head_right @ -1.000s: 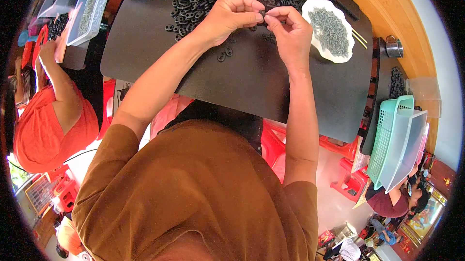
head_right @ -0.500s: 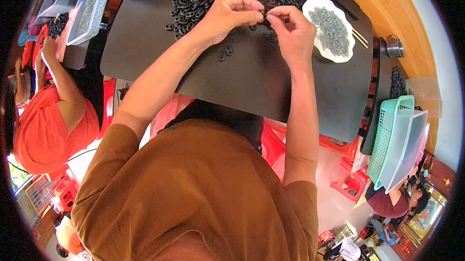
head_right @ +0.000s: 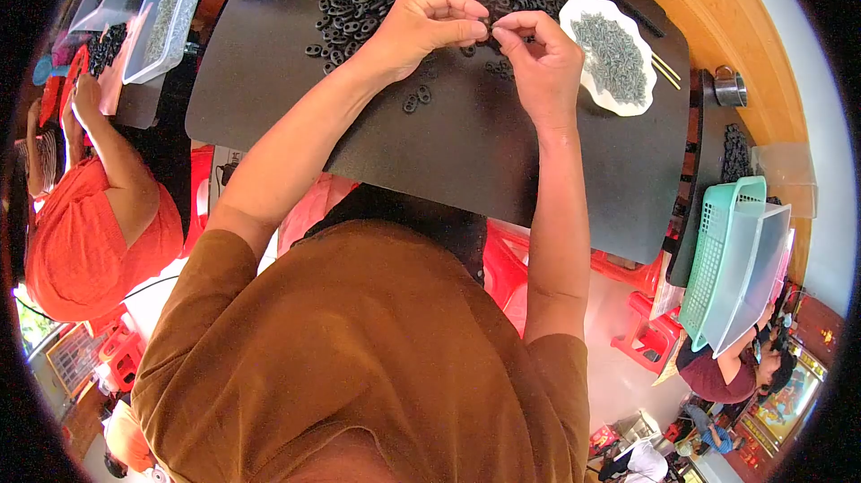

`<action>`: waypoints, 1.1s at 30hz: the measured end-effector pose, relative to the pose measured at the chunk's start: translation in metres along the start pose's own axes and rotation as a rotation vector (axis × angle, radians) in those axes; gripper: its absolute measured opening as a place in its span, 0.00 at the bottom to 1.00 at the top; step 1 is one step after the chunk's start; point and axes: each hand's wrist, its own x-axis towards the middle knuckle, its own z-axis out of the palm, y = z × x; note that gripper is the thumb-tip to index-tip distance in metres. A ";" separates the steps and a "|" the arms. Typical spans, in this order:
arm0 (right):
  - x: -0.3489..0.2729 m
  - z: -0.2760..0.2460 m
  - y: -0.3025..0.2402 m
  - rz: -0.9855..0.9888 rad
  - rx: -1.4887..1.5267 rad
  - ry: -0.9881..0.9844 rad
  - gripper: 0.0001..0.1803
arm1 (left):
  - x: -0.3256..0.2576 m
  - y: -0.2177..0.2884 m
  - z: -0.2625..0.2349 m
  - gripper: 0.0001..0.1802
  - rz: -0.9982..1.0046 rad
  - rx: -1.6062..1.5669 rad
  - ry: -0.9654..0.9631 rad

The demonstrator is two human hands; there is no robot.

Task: The person assembles small plastic components by hand, taking plastic pieces from the table, picking up metal pins from a plate, and inserting the pins into the plastic pieces.

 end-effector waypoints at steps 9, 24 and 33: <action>-0.001 0.001 -0.006 0.021 0.043 0.001 0.04 | 0.000 -0.001 0.000 0.13 -0.002 0.000 0.004; -0.001 0.002 -0.006 0.009 0.084 -0.004 0.04 | 0.000 0.001 0.000 0.13 0.016 -0.015 0.003; -0.002 0.002 -0.006 0.018 0.048 -0.004 0.04 | -0.002 0.003 0.002 0.13 0.011 0.011 0.007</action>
